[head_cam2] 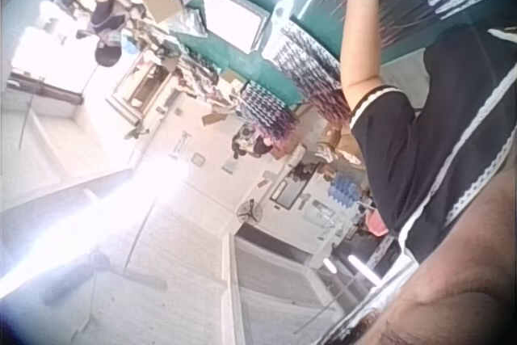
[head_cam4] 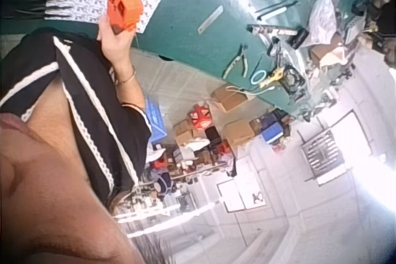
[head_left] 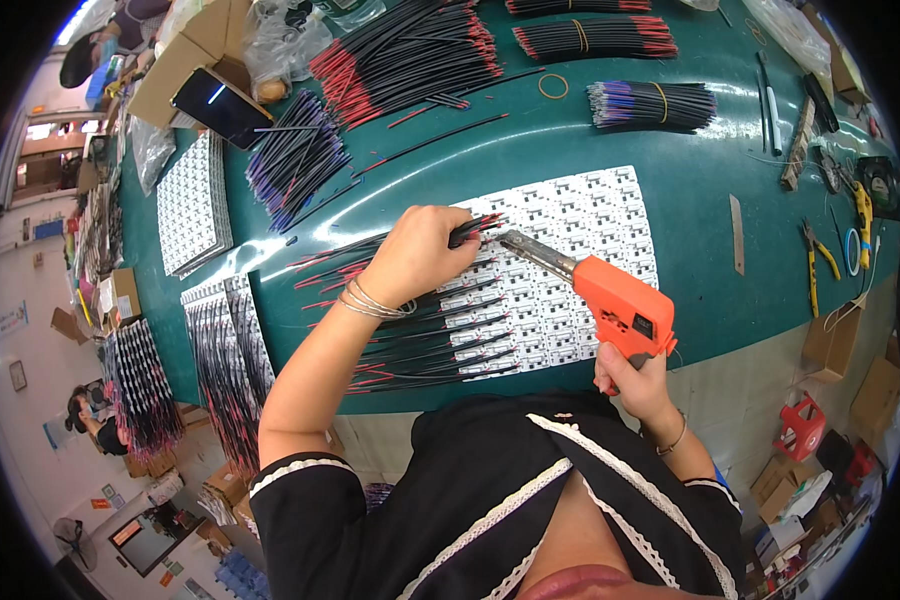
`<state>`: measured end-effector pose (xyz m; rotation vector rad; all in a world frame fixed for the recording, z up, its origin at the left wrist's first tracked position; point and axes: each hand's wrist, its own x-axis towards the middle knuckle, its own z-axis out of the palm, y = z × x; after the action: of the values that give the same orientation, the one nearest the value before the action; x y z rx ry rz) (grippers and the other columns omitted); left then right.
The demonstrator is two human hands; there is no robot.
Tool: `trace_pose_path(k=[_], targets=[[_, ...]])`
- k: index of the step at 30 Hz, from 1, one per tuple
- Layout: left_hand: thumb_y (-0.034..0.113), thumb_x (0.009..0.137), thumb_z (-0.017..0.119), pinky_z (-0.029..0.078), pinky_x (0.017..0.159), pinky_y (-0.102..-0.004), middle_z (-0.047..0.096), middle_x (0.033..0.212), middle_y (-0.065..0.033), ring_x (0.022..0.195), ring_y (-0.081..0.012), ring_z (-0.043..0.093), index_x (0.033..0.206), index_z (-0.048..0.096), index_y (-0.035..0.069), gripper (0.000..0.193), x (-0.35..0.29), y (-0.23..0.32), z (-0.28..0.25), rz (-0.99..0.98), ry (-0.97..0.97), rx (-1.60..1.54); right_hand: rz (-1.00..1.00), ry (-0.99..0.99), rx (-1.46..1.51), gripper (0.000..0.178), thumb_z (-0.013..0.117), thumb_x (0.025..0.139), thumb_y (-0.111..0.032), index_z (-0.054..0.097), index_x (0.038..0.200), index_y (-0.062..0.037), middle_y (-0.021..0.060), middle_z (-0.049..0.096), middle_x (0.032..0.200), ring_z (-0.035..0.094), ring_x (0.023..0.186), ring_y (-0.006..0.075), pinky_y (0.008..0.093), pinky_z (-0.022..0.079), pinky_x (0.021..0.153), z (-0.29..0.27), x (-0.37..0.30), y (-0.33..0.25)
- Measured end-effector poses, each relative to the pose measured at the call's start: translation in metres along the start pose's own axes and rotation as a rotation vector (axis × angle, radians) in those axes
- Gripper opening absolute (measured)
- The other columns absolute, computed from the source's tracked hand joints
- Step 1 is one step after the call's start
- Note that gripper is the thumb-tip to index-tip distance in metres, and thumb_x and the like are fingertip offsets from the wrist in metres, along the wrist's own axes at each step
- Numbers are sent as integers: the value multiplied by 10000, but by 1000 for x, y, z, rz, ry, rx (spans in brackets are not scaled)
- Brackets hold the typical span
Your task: The person aligns wires onto a circuit board panel and solders them using a soldering gun, occasionally pulling solder wire from a spool.
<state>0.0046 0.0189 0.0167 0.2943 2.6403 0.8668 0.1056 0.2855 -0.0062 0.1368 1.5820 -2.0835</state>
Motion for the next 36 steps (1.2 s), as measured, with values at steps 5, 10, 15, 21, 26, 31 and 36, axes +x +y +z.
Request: trace_pose_path(k=[5, 10, 15, 21, 26, 31, 36], targets=[[143, 708, 608, 405, 512, -327, 534, 591, -181, 476, -251, 470, 752, 589, -45, 194, 6, -4, -6, 19, -54, -37, -29, 27, -53, 187, 524, 857, -169, 472, 900, 5, 22, 475, 522, 450, 421, 82, 212, 371, 391, 6, 3, -3], [151, 720, 626, 382, 492, -302, 486, 539, -135, 479, -136, 401, 738, 580, -47, 204, 12, -7, -11, 25, -134, -131, 16, 17, 12, 236, 554, 830, -85, 462, 1020, 21, 38, 511, 683, 460, 472, 71, 207, 398, 417, -1, 0, 3], [156, 720, 599, 380, 493, -374, 496, 571, -222, 467, -321, 444, 721, 575, -64, 222, 14, -4, -14, 0, -161, -107, -38, 44, -50, 167, 523, 856, -172, 481, 841, -11, 20, 472, 506, 449, 413, 82, 213, 380, 397, 7, 3, -3], [156, 723, 599, 378, 490, -371, 495, 569, -221, 464, -319, 438, 719, 575, -65, 222, 15, -4, -14, 17, -153, -108, -30, 31, -53, 172, 522, 856, -168, 476, 872, -3, 22, 472, 508, 446, 412, 82, 217, 381, 397, 4, 2, -3], [148, 719, 596, 394, 508, -372, 508, 579, -218, 488, -336, 465, 725, 578, -62, 210, 15, -2, -14, 22, -152, -109, -9, 39, -42, 172, 521, 856, -168, 476, 868, -3, 23, 474, 510, 446, 413, 83, 218, 379, 395, 5, 1, -4], [141, 711, 617, 385, 506, -339, 495, 570, -182, 472, -270, 414, 735, 574, -44, 192, 13, 0, -11, 86, -103, -44, -24, 4, -63, 166, 518, 859, -171, 478, 855, -10, 23, 475, 513, 451, 421, 80, 205, 369, 389, 5, 1, -3], [128, 696, 612, 397, 523, -362, 519, 605, -199, 510, -328, 461, 740, 584, -35, 171, 12, 0, -7, 112, -82, -28, -44, 17, -86, 169, 516, 861, -177, 480, 848, -13, 24, 479, 518, 454, 424, 77, 201, 363, 385, 7, 2, -3]])
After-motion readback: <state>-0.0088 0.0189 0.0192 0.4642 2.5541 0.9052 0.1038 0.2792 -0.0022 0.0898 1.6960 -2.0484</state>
